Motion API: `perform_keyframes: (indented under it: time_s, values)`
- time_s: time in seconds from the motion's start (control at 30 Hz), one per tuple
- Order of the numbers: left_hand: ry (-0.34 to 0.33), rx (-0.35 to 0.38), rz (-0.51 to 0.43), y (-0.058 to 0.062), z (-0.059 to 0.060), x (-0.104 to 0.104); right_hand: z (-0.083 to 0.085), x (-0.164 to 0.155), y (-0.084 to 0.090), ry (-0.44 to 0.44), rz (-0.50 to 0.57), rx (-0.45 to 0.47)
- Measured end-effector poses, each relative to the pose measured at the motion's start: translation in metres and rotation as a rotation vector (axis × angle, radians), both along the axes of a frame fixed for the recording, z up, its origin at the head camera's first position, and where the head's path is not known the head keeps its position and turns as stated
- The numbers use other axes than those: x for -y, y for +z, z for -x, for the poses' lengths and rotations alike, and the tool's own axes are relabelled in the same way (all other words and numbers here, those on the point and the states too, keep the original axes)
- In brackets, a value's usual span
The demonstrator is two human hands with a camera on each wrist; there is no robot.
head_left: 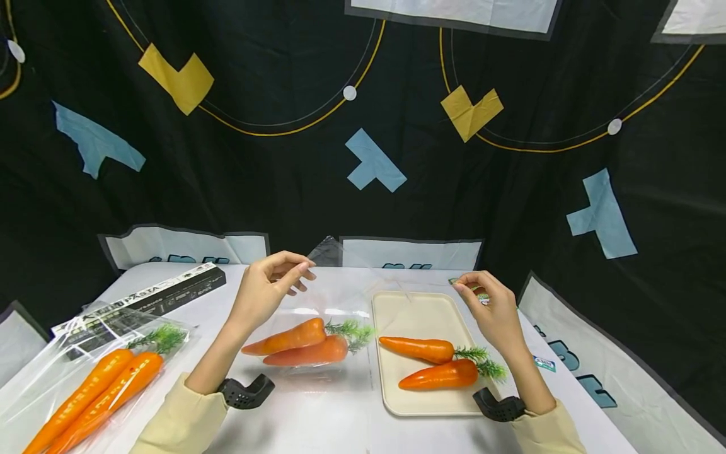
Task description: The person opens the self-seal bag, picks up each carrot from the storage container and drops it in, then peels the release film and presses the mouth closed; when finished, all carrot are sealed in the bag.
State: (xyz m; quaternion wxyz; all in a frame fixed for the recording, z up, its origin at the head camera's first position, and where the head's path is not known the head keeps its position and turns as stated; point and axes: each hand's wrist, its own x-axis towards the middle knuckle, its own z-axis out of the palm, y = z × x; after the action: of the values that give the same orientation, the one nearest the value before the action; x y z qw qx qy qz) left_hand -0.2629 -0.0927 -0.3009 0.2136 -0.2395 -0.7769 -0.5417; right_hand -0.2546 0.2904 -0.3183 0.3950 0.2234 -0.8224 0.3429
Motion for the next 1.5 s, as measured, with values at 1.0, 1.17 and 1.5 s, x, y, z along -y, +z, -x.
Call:
perform_keyframes:
  time_s: [1.0, 1.17, 1.5]
  values:
    - [0.048, 0.009, -0.035, 0.001, 0.004, 0.011, -0.018, -0.057, -0.005, -0.232, 0.076, 0.069]
    - [0.053, -0.005, -0.039, 0.001, 0.005, 0.014, -0.019, -0.064, -0.009, -0.257, 0.095, 0.077]
    - [0.062, -0.02, -0.04, -0.001, 0.009, 0.018, -0.025, -0.079, -0.018, -0.322, 0.106, 0.096]
